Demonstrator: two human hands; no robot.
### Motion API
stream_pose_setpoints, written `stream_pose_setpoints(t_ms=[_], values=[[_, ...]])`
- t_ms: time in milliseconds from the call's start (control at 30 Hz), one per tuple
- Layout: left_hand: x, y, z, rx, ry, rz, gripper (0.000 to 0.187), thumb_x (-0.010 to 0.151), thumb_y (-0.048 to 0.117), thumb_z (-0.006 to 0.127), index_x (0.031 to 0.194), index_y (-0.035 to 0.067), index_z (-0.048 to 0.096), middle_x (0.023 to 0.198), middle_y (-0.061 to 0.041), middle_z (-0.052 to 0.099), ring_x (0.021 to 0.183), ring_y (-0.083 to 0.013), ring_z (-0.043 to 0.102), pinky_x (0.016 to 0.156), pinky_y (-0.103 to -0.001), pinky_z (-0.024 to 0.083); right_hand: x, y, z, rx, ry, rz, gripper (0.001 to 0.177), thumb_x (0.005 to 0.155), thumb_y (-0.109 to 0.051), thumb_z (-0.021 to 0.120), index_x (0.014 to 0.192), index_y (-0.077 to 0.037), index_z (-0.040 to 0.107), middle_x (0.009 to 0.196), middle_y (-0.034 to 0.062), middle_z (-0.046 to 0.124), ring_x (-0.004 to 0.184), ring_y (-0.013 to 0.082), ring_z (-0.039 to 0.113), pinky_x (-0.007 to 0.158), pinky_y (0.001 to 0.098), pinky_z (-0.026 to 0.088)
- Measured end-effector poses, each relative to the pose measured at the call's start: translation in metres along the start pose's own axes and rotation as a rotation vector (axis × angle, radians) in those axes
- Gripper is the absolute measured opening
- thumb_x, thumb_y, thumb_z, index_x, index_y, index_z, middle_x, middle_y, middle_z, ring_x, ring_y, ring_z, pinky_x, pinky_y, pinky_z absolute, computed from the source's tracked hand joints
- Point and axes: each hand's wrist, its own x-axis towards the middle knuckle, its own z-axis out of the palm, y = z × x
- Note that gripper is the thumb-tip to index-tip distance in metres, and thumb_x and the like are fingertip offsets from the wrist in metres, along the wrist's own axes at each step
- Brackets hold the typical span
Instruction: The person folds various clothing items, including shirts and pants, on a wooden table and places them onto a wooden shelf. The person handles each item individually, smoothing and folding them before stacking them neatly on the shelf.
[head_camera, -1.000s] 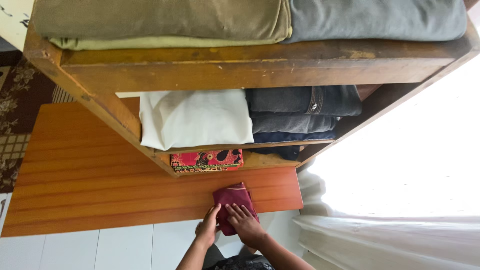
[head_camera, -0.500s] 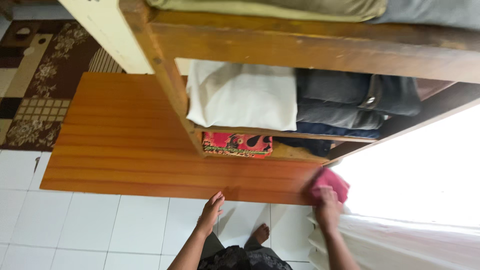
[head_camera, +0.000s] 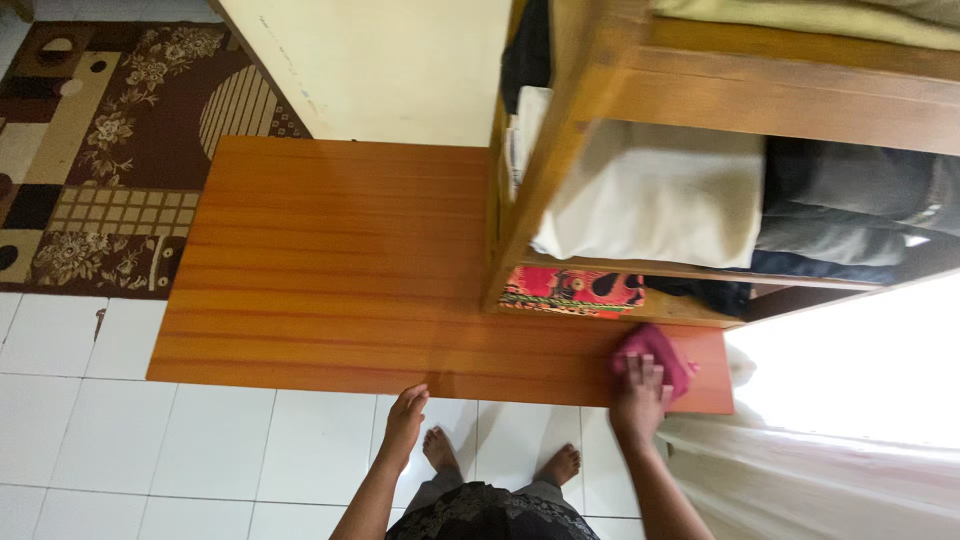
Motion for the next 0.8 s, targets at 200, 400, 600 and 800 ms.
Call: stream_pose_setpoints(t_ms=[200,400,600,800], values=[[0.004,-0.038,-0.089,-0.055,0.251,-0.003,0.060,0.098,0.050,0.054,0.139,0.007,0.059,0.136,-0.014,0.064,0.126,-0.0287,0.060,0.106,-0.043,0.047,-0.060,-0.223,0.054,-0.009,-0.073,-0.406,0.078,0.073,0.005,0.054,0.146,-0.023,0.050,0.164,0.0085,0.033,0.153,0.0330,0.025,0.121,0.0586,0.015],[0.009,-0.041,-0.152,-0.084,0.399,0.054,0.061,0.099,0.050,0.053,0.139,0.004,0.055,0.137,-0.012,0.058,0.123,-0.0213,0.058,0.103,-0.040,0.047,-0.087,-0.355,-0.005,0.707,-0.786,-0.903,0.065,0.082,0.005,0.063,0.144,-0.016,0.062,0.153,0.0079,0.056,0.145,0.0316,0.049,0.120,0.0452,0.039],[0.020,0.005,-0.143,-0.272,0.167,0.225,0.068,0.101,0.053,0.048,0.147,0.003,0.049,0.132,-0.023,0.061,0.119,-0.0315,0.063,0.104,-0.044,0.052,-0.055,-0.331,-0.062,0.726,-0.576,-0.555,0.049,0.094,-0.010,0.069,0.142,-0.018,0.060,0.152,0.0122,0.058,0.137,0.0285,0.057,0.111,0.0366,0.048],[0.048,0.065,-0.062,1.351,0.372,0.587,0.080,0.085,0.029,0.069,0.155,0.008,0.037,0.163,-0.017,0.037,0.155,-0.0319,0.035,0.128,-0.045,0.030,-0.022,-0.306,-0.035,0.177,-0.289,-0.911,0.076,0.074,-0.018,0.076,0.144,0.001,0.049,0.147,0.0394,0.046,0.138,0.0552,0.041,0.114,0.0651,0.031]])
